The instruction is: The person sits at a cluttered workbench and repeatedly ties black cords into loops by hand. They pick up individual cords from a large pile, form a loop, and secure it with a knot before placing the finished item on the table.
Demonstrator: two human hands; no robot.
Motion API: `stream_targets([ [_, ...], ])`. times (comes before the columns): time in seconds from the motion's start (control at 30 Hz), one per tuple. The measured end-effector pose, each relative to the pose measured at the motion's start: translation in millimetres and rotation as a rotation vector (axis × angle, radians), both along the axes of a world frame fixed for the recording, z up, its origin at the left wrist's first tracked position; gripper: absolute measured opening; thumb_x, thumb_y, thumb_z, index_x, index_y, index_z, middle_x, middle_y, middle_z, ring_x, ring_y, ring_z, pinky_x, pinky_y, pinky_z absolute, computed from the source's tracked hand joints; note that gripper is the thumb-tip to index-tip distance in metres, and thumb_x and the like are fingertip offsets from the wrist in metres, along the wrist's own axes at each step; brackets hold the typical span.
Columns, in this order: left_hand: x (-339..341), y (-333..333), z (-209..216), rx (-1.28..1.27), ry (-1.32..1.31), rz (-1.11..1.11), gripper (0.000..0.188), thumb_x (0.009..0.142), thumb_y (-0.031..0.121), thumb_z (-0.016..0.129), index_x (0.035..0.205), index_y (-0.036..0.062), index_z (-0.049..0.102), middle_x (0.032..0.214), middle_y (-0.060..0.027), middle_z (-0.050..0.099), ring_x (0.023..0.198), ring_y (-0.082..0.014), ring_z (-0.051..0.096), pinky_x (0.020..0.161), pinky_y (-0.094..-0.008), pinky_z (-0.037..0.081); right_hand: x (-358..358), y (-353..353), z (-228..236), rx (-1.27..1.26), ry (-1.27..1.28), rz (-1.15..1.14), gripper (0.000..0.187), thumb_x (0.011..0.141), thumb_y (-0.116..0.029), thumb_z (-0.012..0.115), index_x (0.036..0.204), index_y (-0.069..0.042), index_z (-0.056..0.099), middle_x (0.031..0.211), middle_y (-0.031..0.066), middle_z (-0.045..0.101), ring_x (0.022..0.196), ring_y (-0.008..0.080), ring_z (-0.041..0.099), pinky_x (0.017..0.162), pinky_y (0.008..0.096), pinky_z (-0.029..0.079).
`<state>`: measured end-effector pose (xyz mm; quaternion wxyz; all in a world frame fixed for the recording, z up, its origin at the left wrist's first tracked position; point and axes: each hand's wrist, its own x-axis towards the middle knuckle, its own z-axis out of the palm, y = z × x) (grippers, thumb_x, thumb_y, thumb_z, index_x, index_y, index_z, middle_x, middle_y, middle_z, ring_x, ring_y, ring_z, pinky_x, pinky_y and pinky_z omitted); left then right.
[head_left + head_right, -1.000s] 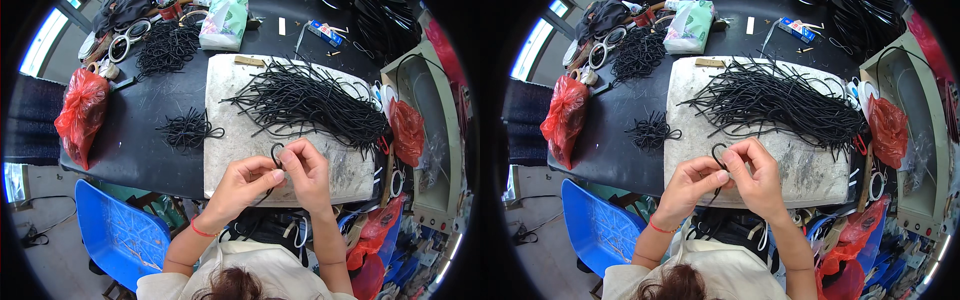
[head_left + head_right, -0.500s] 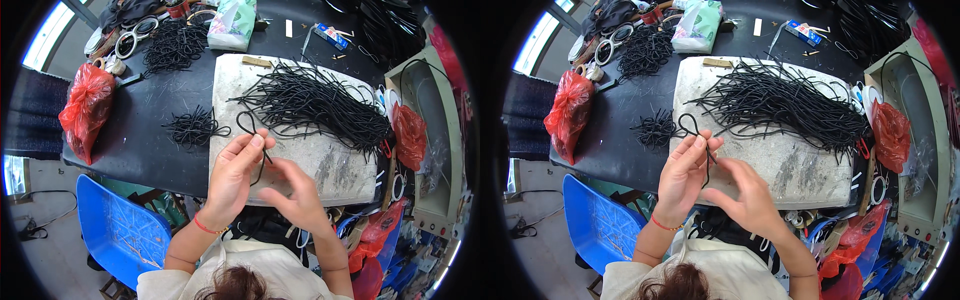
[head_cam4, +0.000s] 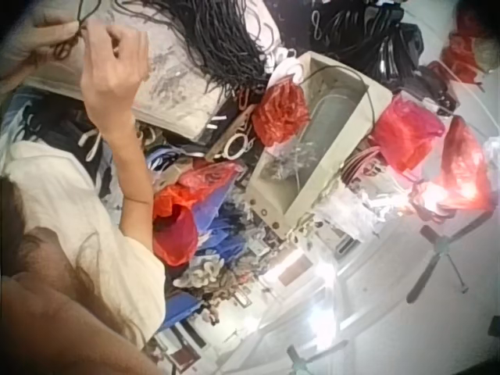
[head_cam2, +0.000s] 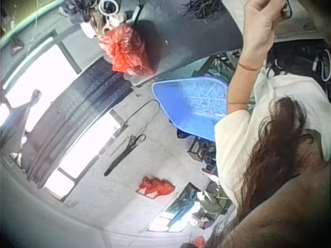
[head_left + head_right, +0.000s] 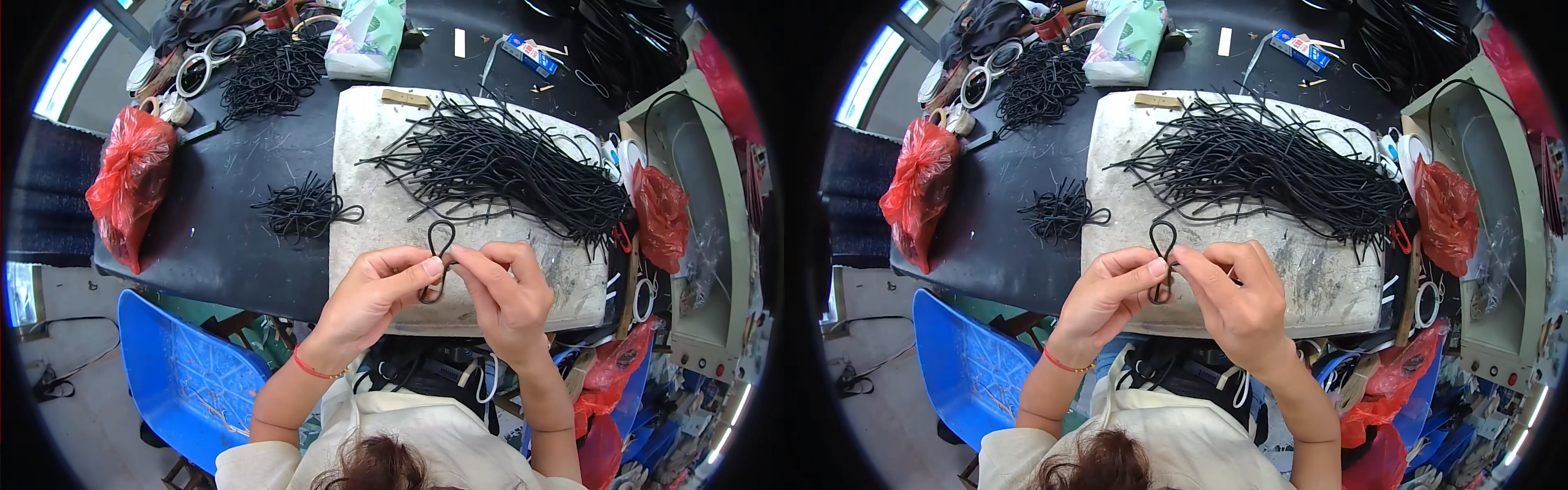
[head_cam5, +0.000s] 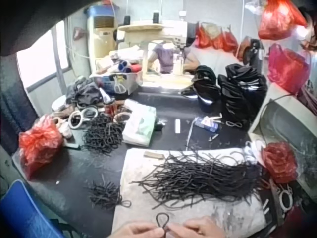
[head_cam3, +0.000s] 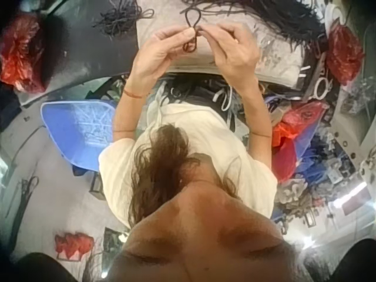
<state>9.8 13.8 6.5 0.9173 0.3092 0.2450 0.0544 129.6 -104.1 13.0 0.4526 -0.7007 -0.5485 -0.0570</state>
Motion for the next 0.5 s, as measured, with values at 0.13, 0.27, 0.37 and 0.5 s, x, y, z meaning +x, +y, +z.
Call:
stream_targets([
  [0.13, 1, -2, 4, -0.013, 0.041, 0.003, 0.014, 0.086, 0.012, 0.057, 0.091, -0.0010, 0.062, 0.082, -0.0045, 0.061, 0.072, -0.0104, 0.056, 0.068, -0.0244, 0.048, -2, 1, -4, 0.024, -0.015, -0.024, 0.030, 0.064, 0.005, 0.069, 0.093, -0.004, 0.065, 0.074, 0.0041, 0.053, 0.059, 0.0172, 0.047, 0.050, 0.0268, 0.039],
  [0.27, 3, -8, 3, 0.031, 0.050, 0.033, 0.015, 0.087, 0.012, 0.056, 0.091, -0.0016, 0.060, 0.082, -0.0053, 0.061, 0.072, -0.0112, 0.058, 0.069, -0.0264, 0.050, -7, 2, -4, 0.033, 0.012, -0.049, 0.028, 0.065, 0.006, 0.068, 0.091, -0.004, 0.065, 0.074, 0.0044, 0.053, 0.061, 0.0175, 0.049, 0.051, 0.0272, 0.040],
  [0.37, 2, -9, -2, 0.156, -0.039, 0.043, 0.015, 0.087, 0.012, 0.056, 0.092, -0.0021, 0.059, 0.083, -0.0059, 0.061, 0.074, -0.0107, 0.058, 0.069, -0.0258, 0.050, -10, 1, -1, 0.008, 0.077, -0.108, 0.027, 0.066, 0.007, 0.066, 0.091, -0.004, 0.065, 0.075, 0.0053, 0.053, 0.061, 0.0181, 0.051, 0.051, 0.0274, 0.040],
  [0.5, 2, 0, 1, 0.378, 0.079, 0.072, 0.018, 0.088, 0.011, 0.054, 0.096, -0.0040, 0.058, 0.082, -0.0061, 0.060, 0.073, -0.0104, 0.057, 0.069, -0.0241, 0.049, 0, -16, 3, -0.142, 0.023, -0.183, 0.026, 0.067, 0.008, 0.065, 0.091, -0.004, 0.064, 0.078, 0.0073, 0.054, 0.063, 0.0199, 0.052, 0.052, 0.0274, 0.041],
])
